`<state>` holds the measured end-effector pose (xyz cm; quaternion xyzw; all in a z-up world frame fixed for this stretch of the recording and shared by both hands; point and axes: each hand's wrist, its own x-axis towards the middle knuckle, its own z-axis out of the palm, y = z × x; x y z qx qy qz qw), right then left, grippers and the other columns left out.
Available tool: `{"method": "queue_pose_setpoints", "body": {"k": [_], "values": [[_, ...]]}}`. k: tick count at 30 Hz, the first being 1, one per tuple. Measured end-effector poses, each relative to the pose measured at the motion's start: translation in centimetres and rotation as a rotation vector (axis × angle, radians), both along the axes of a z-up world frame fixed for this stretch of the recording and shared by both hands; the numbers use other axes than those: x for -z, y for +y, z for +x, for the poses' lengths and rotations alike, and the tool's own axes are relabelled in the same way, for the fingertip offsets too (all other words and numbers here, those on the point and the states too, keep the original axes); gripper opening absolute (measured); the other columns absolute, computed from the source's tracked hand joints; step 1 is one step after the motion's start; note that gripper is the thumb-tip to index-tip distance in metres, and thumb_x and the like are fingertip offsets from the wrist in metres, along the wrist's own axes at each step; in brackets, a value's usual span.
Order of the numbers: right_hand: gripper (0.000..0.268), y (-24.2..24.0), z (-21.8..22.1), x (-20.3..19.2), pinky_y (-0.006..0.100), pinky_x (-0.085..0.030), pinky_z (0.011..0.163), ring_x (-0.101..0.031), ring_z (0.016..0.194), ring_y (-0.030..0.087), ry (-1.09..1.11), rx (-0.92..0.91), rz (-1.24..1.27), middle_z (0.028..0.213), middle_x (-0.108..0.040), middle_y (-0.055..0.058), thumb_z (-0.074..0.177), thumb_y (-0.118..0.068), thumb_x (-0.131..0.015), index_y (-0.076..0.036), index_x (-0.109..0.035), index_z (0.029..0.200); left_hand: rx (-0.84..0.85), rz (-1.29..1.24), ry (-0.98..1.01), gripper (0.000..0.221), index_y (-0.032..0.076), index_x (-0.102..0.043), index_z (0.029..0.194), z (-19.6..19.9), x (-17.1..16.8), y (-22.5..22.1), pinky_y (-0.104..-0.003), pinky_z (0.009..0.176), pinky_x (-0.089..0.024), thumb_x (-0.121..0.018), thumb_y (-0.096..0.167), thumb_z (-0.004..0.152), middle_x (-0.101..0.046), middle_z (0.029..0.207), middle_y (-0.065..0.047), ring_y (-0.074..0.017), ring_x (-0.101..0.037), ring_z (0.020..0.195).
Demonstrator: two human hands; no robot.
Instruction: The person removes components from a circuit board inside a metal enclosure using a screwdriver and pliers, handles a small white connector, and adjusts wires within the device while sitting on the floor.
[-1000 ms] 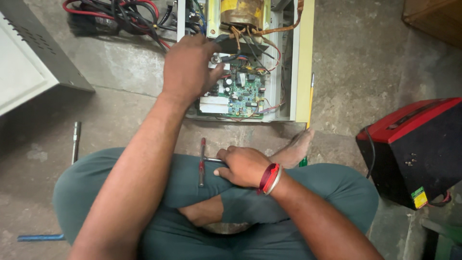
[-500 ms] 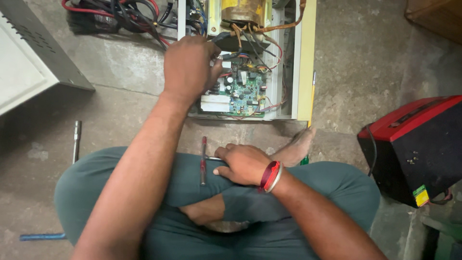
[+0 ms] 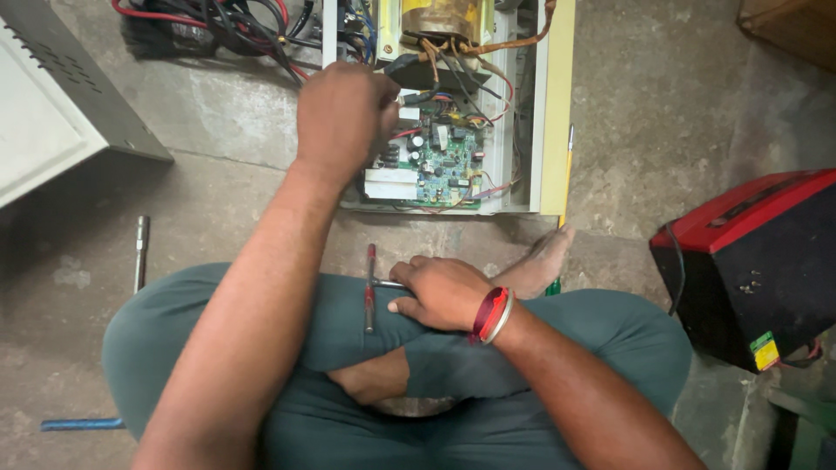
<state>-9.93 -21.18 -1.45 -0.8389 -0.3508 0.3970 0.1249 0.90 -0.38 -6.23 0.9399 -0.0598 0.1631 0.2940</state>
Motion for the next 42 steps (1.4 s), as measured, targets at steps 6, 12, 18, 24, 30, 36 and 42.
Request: {"method": "queue_pose_setpoints", "body": {"k": [6,12,18,24,30,36,42], "values": [[0.040,-0.2,-0.1,0.4,0.051,-0.052,0.084,-0.067,0.096,0.041,-0.003,0.003,0.018,0.102,-0.069,0.018,0.089,-0.038,-0.068,-0.009,-0.065,0.117,0.002,-0.035,-0.095,0.015,0.010,-0.077,0.087,-0.4,-0.3,-0.2,-0.048,0.076,-0.050,-0.083,0.023,0.083,-0.068,0.089,-0.011,-0.0337,-0.065,0.090],[0.042,-0.4,0.1,1.0,0.049,-0.052,0.087,-0.067,0.100,0.039,-0.003,0.005,0.018,0.106,-0.069,0.018,0.090,-0.039,-0.067,-0.010,-0.065,0.120,-0.022,-0.039,-0.094,0.020,0.008,-0.075,0.086,-0.3,-0.3,-0.3,-0.048,0.077,-0.050,-0.085,0.025,0.082,-0.068,0.089,-0.011,-0.0339,-0.064,0.089],[0.043,-0.5,0.2,1.3,0.049,-0.052,0.088,-0.066,0.101,0.040,-0.016,0.001,0.036,0.110,-0.069,0.018,0.091,-0.040,-0.066,-0.010,-0.065,0.122,-0.034,-0.060,-0.124,0.021,0.007,-0.076,0.090,-0.4,0.0,-0.3,-0.048,0.077,-0.050,-0.083,0.025,0.082,-0.068,0.090,-0.011,-0.0344,-0.064,0.090],[0.045,-1.3,2.9,-1.9,0.046,-0.054,0.088,-0.069,0.103,0.035,-0.015,0.043,0.131,0.112,-0.072,0.017,0.094,-0.043,-0.063,-0.008,-0.066,0.123,-0.012,-0.138,-0.125,0.012,0.010,-0.078,0.091,-0.1,-0.3,0.0,-0.049,0.077,-0.050,-0.081,0.021,0.086,-0.069,0.090,-0.011,-0.0345,-0.065,0.089],[0.031,-0.4,9.9,-4.1,0.039,-0.056,0.090,-0.073,0.106,0.030,-0.179,0.230,0.283,0.116,-0.075,0.013,0.095,-0.029,-0.071,-0.010,-0.070,0.120,-0.091,-0.683,-0.141,0.017,0.005,-0.078,0.103,0.8,-1.0,1.3,-0.037,0.069,-0.054,-0.075,0.020,0.096,-0.073,0.090,-0.008,-0.0243,-0.069,0.078],[0.035,2.9,12.8,-0.3,0.038,-0.057,0.096,-0.067,0.120,0.035,-0.589,0.390,0.683,0.135,-0.065,0.017,0.097,-0.001,-0.069,-0.006,-0.064,0.130,0.016,-1.607,0.482,0.027,0.002,-0.079,0.103,2.0,-2.5,3.5,-0.026,0.058,-0.045,-0.064,0.023,0.094,-0.072,0.083,-0.001,-0.0114,-0.065,0.073],[0.033,2.8,14.0,3.0,0.040,-0.056,0.092,-0.069,0.111,0.034,-0.592,0.328,0.619,0.122,-0.067,0.015,0.092,0.000,-0.075,-0.006,-0.067,0.124,-0.045,-0.295,0.086,0.020,0.016,-0.082,0.097,0.1,-2.3,1.5,-0.043,0.074,-0.056,-0.083,0.024,0.078,-0.076,0.090,-0.012,-0.0317,-0.072,0.084]]}}
